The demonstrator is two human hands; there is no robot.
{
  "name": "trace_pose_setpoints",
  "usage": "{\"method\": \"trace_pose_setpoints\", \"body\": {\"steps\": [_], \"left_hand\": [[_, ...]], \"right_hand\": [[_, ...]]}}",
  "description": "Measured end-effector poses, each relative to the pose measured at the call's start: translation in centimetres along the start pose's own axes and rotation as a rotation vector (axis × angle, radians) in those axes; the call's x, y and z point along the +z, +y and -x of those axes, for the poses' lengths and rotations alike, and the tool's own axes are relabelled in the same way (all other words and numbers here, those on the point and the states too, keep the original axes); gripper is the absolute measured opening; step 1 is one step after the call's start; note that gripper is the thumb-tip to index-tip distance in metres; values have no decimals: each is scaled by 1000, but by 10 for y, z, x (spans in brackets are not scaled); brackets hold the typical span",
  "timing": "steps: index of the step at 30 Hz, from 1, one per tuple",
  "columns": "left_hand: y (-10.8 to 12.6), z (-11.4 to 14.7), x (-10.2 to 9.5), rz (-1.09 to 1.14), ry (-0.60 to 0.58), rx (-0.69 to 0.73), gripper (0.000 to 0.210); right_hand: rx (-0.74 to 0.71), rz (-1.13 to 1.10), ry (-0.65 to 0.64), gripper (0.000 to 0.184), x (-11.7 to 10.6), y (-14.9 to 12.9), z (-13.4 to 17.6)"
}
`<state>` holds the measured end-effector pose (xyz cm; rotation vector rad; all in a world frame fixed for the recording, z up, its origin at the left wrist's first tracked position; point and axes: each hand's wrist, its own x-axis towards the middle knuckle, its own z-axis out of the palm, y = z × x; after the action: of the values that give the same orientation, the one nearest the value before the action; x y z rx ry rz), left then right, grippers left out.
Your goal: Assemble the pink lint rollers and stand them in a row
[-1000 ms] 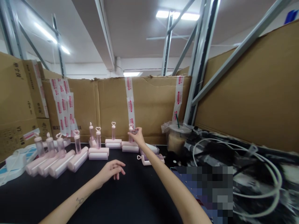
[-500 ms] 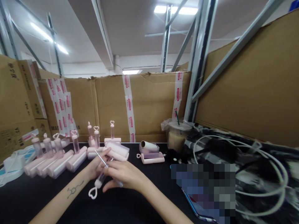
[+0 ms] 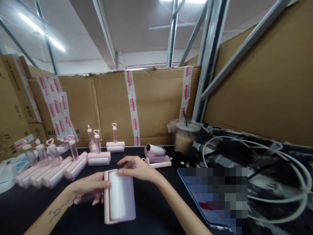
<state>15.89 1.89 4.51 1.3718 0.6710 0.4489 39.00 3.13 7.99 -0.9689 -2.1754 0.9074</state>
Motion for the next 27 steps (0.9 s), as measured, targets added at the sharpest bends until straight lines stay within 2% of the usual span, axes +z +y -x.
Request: {"method": "trace_pose_setpoints", "body": {"steps": [2, 5, 7, 10, 13, 15, 18, 20, 24, 27], "left_hand": [[2, 1, -5, 87, 174, 102, 49], [2, -3, -10, 288, 456, 260, 37], [1, -7, -11, 415, 525, 307, 33], [-1, -10, -11, 540, 517, 344, 30], [-3, -12, -10, 635, 475, 349, 26], [-5, -13, -10, 678, 458, 325, 24], [-6, -14, -8, 666, 491, 307, 24], [-5, -12, -6, 644, 514, 283, 23], [3, -4, 0, 614, 521, 259, 31], [8, 4, 2, 486, 414, 193, 36]], "right_hand": [[-23, 34, 232, 40, -17, 5, -1], [-31, 90, 598, 42, -34, 22, -8], [-27, 125, 679, 48, -32, 38, -14], [28, 208, 579, 57, -16, 57, -20], [67, 232, 411, 54, -2, 64, -19], [73, 232, 320, 51, -1, 62, -15], [62, 200, 275, 63, -7, 51, -9], [10, 118, 290, 71, -10, 42, -8], [-69, -215, 181, 60, -2, 22, -8], [-30, -417, 145, 53, 10, 11, -9]]}}
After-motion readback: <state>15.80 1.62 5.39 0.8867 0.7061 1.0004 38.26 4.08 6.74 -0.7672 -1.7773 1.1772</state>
